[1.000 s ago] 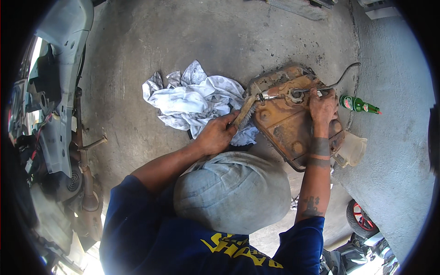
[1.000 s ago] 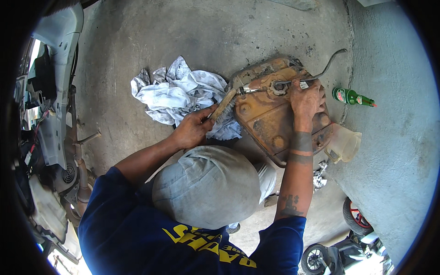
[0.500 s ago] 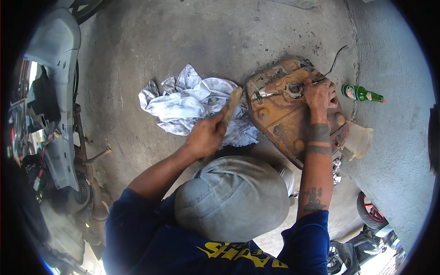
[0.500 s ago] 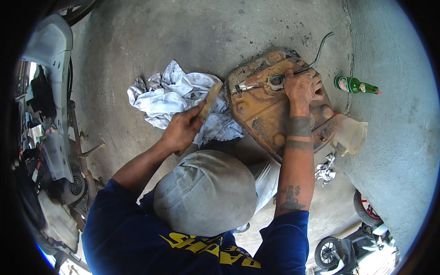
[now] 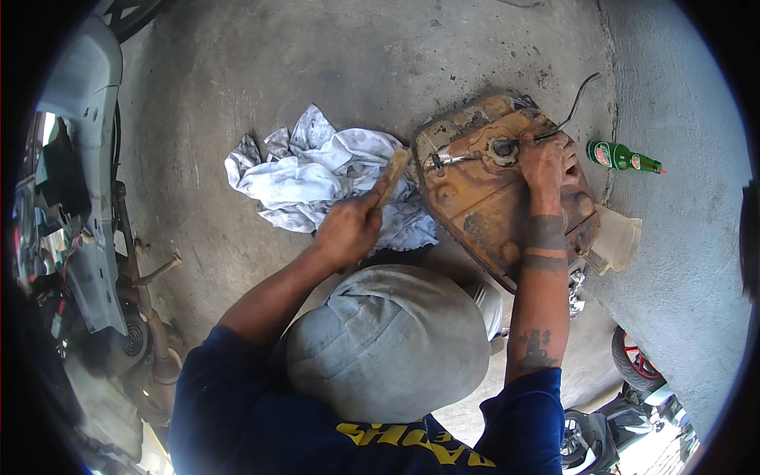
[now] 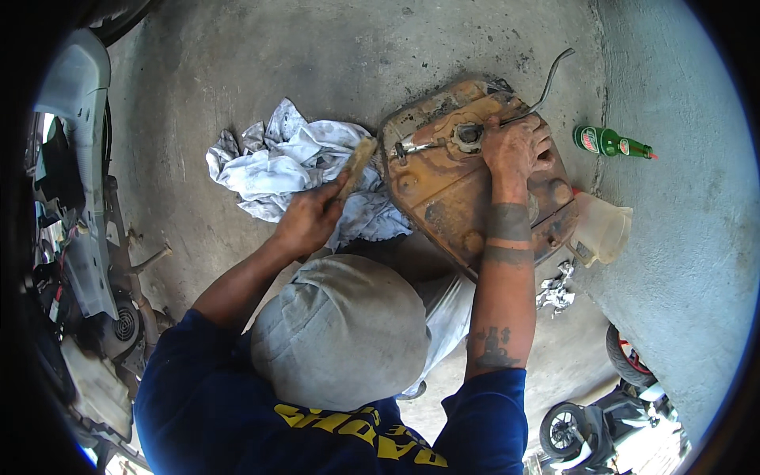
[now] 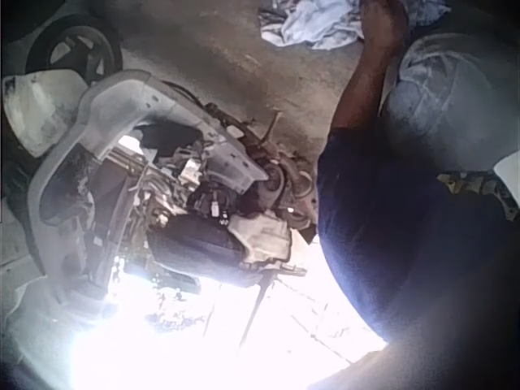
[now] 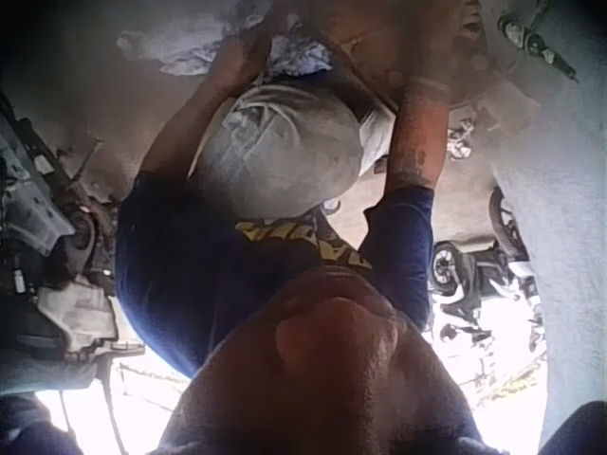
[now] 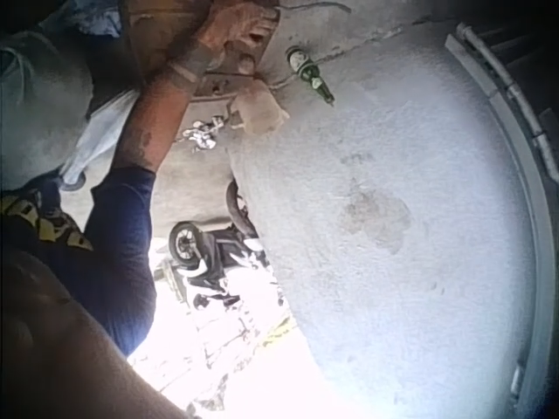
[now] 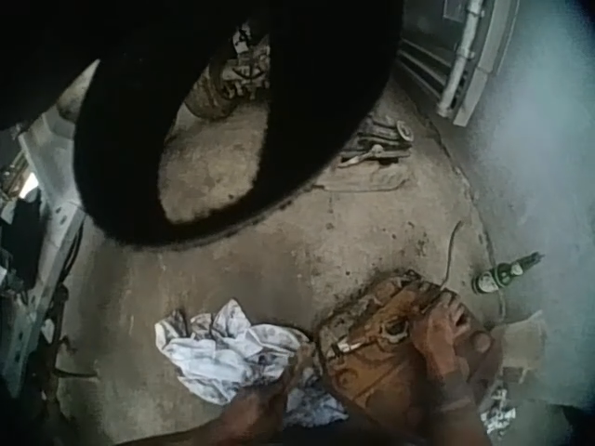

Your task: Cleaning the exterior of a motorcycle gas tank using a wire brush.

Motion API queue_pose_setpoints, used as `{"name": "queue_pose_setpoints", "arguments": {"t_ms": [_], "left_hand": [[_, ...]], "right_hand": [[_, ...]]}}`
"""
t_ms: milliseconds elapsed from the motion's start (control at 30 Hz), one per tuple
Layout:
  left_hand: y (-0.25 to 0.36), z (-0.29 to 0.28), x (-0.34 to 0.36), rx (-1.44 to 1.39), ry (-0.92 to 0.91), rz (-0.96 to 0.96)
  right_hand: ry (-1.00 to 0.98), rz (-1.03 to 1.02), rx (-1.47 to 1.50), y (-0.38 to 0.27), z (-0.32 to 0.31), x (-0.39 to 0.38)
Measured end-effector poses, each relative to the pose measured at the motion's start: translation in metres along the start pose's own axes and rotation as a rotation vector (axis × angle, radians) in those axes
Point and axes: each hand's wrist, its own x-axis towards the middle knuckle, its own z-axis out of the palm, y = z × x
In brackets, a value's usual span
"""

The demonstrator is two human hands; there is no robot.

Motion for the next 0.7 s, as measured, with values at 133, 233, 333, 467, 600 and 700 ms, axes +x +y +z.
{"name": "queue_pose_setpoints", "arguments": {"t_ms": [133, 233, 333, 467, 600, 700], "left_hand": [[-0.012, 0.023, 0.086, -0.044, 0.036, 0.016], [0.002, 0.000, 0.091, 0.065, 0.007, 0.040], [0.042, -0.016, 0.045, 0.007, -0.139, -0.044], [0.012, 0.000, 0.019, -0.031, -0.045, 0.039], [0.001, 0.023, 0.092, -0.020, 0.132, 0.094], [0.013, 0.015, 0.073, -0.004, 0.081, 0.163]], "right_hand": [[-0.045, 0.021, 0.011, 0.005, 0.000, 0.007], [-0.072, 0.028, -0.015, 0.002, 0.001, 0.010], [-0.029, 0.056, -0.026, 0.010, -0.002, 0.009], [-0.074, 0.003, 0.005, -0.013, -0.014, 0.000], [-0.058, 0.004, -0.014, -0.005, -0.002, 0.006], [-0.048, 0.041, -0.021, 0.007, 0.001, 0.005]]}}
